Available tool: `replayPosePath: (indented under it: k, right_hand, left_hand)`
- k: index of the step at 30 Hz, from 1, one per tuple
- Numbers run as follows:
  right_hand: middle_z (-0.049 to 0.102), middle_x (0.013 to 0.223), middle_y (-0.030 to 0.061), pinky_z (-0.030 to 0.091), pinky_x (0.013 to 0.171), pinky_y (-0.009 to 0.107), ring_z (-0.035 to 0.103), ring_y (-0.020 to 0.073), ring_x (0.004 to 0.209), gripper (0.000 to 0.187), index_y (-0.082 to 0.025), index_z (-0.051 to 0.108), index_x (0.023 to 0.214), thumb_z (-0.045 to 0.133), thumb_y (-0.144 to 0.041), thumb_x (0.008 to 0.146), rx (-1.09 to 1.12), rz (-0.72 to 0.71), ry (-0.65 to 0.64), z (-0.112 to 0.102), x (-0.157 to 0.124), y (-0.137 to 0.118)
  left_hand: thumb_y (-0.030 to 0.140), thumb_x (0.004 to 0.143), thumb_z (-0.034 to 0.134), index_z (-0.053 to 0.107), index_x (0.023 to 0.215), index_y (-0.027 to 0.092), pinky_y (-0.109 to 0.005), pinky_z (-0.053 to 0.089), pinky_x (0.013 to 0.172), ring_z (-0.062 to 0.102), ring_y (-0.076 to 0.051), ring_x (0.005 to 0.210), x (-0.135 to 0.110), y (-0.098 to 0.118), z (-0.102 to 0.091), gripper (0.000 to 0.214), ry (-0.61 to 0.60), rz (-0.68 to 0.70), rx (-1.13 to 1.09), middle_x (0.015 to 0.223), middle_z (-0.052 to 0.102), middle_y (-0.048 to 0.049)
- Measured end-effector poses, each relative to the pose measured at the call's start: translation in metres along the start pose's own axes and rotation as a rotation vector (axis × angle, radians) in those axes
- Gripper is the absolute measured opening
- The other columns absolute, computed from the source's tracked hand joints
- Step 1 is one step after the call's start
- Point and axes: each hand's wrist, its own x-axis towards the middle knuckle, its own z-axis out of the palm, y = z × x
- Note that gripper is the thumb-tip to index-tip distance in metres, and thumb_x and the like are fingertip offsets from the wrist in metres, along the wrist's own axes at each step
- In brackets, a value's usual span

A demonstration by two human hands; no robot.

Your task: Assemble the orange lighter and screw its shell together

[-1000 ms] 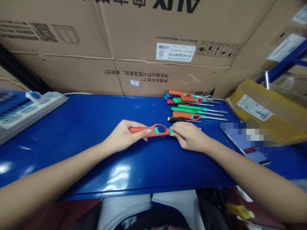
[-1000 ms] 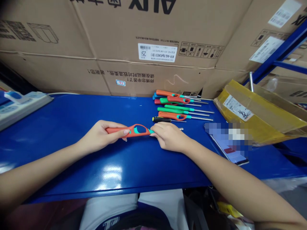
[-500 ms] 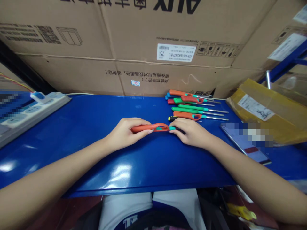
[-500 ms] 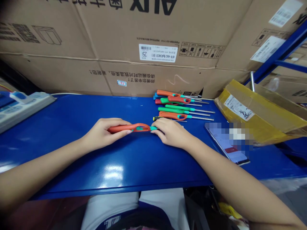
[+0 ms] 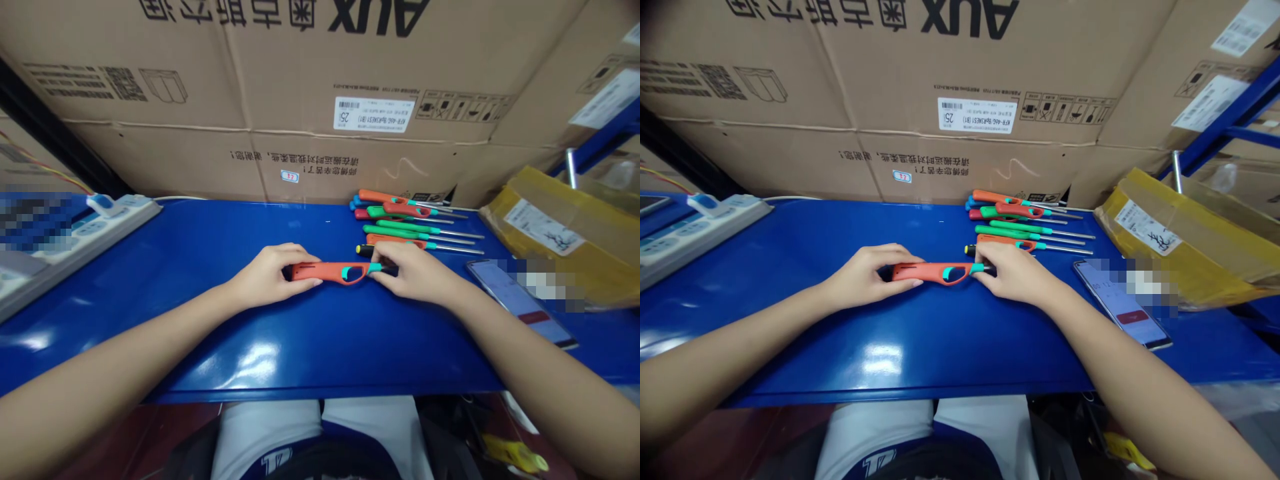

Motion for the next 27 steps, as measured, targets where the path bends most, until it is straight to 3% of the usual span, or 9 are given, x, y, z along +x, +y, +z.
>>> replayPosePath:
  k: [2,4,9,14,18,22,24,27]
  right_hand:
    - [0.069,0.084,0.0045,0.045,0.07,0.032,0.065,0.022,0.081,0.028,-0.021,0.06,0.08,0.07,-0.046,0.089,-0.042,-0.037,-0.039,-0.004,0.0,-0.001]
    - [0.071,0.091,0.006,0.048,0.079,0.036,0.066,0.024,0.09,0.029,-0.021,0.064,0.084,0.067,-0.049,0.092,-0.063,-0.047,0.003,-0.007,0.002,-0.002]
    - [0.068,0.116,0.0137,0.05,0.094,0.045,0.063,0.03,0.108,0.023,-0.017,0.068,0.111,0.061,-0.034,0.096,-0.19,0.06,0.166,-0.005,0.007,0.006]
    - [0.067,0.126,0.0105,0.05,0.102,0.05,0.061,0.0311,0.116,0.03,-0.02,0.065,0.123,0.064,-0.03,0.094,-0.184,0.035,0.082,0.009,0.008,0.016]
    - [0.066,0.117,0.0141,0.054,0.097,0.048,0.063,0.031,0.111,0.027,-0.016,0.066,0.118,0.065,-0.026,0.093,-0.172,0.047,0.077,0.017,0.008,0.019]
    - [0.067,0.112,0.0118,0.055,0.089,0.044,0.065,0.029,0.105,0.014,-0.019,0.065,0.106,0.063,-0.027,0.095,-0.175,0.003,0.077,0.011,0.007,0.013]
    - [0.069,0.112,0.0115,0.055,0.085,0.043,0.067,0.0274,0.099,0.016,-0.02,0.061,0.109,0.061,-0.029,0.096,-0.162,-0.008,0.137,0.003,0.006,0.004]
    - [0.07,0.094,0.0063,0.054,0.067,0.036,0.065,0.0198,0.07,0.023,-0.021,0.055,0.116,0.061,-0.032,0.097,0.016,0.067,0.37,-0.007,0.006,-0.017]
  left_hand:
    - [0.034,0.089,0.073,0.074,0.114,0.016,-0.03,0.054,0.084,0.068,-0.019,0.094,0.0,-0.001,0.001,0.031,-0.065,-0.004,0.0,0.105,0.073,-0.0079]
    - [0.033,0.089,0.072,0.074,0.114,0.016,-0.031,0.054,0.086,0.067,-0.019,0.095,-0.001,-0.001,0.003,0.03,-0.102,-0.016,-0.005,0.106,0.072,-0.0079]
    - [0.034,0.091,0.069,0.072,0.119,0.014,-0.031,0.054,0.085,0.067,-0.018,0.094,-0.002,0.001,0.002,0.035,-0.13,-0.014,-0.011,0.108,0.068,-0.0087]
    - [0.032,0.091,0.067,0.072,0.12,0.013,-0.03,0.054,0.085,0.068,-0.018,0.093,-0.001,-0.002,-0.012,0.035,-0.216,0.064,0.011,0.107,0.069,-0.009]
    - [0.035,0.091,0.069,0.074,0.116,0.014,-0.028,0.053,0.08,0.066,-0.017,0.087,0.0,-0.006,-0.014,0.034,-0.233,0.061,-0.018,0.1,0.069,-0.0072]
    - [0.038,0.091,0.07,0.075,0.117,0.016,-0.026,0.049,0.068,0.062,-0.015,0.076,0.002,-0.002,-0.008,0.035,-0.226,0.004,-0.015,0.091,0.066,-0.0046]
    - [0.036,0.09,0.069,0.075,0.118,0.016,-0.027,0.049,0.071,0.063,-0.016,0.079,0.002,0.0,-0.005,0.034,-0.225,-0.01,0.012,0.093,0.066,-0.0052]
    - [0.032,0.09,0.068,0.074,0.12,0.018,-0.029,0.05,0.079,0.064,-0.018,0.086,0.001,0.004,-0.003,0.033,-0.236,-0.007,0.07,0.098,0.067,-0.0056]
